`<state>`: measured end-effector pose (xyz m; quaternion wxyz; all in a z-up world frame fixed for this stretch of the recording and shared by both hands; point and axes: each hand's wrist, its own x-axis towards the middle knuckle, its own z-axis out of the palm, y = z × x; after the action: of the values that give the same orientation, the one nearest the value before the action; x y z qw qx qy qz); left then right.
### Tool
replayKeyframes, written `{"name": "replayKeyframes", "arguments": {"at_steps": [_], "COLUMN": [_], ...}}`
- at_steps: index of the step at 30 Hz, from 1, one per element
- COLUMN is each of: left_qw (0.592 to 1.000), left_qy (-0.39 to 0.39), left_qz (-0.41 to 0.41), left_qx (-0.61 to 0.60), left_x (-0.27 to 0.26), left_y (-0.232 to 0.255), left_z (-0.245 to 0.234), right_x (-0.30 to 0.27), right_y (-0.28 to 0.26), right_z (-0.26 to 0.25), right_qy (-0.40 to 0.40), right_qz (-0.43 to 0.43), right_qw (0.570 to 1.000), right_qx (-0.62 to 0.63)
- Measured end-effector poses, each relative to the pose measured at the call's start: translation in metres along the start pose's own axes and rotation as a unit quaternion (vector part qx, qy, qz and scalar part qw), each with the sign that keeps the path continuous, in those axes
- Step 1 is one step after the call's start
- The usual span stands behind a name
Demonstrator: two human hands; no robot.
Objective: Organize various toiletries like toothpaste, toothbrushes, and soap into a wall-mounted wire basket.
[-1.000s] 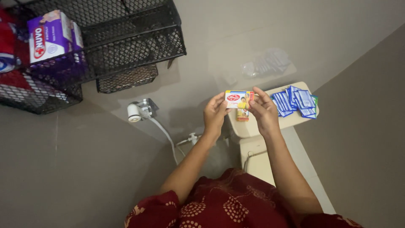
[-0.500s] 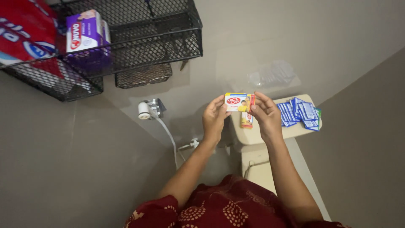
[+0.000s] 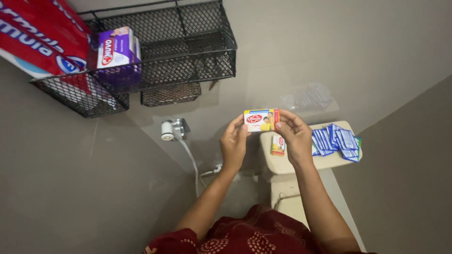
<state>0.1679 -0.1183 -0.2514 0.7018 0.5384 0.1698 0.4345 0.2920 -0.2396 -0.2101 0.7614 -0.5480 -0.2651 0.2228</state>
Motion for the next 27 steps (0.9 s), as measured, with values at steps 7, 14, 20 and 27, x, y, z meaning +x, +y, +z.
{"name": "replayKeyframes", "arguments": {"at_steps": [7,14,20,27], "left_qw": [0.996,0.981,0.97,0.943], "left_qy": [0.018,0.056,0.09,0.124], "left_qz": [0.046,0.135,0.185,0.26], "left_qx": [0.07,0.126,0.127,0.169], "left_x": [-0.009,-0.014,-0.022,-0.032], "left_y": [0.035,0.062,0.069,0.095], "left_z": [-0.005,-0.013,-0.026,-0.037], "right_x": [-0.001,-0.003,-0.011,-0.024], "right_y": [-0.018,-0.022,-0.035,-0.053], "right_z": [0.022,0.038,0.056,0.079], "right_qy": [-0.026,-0.077,-0.137,-0.164], "right_qz": [-0.004,-0.013,-0.022,-0.056], "right_qw": [0.999,0.997,0.99,0.985], "right_qx": [0.022,0.029,0.032,0.025]}}
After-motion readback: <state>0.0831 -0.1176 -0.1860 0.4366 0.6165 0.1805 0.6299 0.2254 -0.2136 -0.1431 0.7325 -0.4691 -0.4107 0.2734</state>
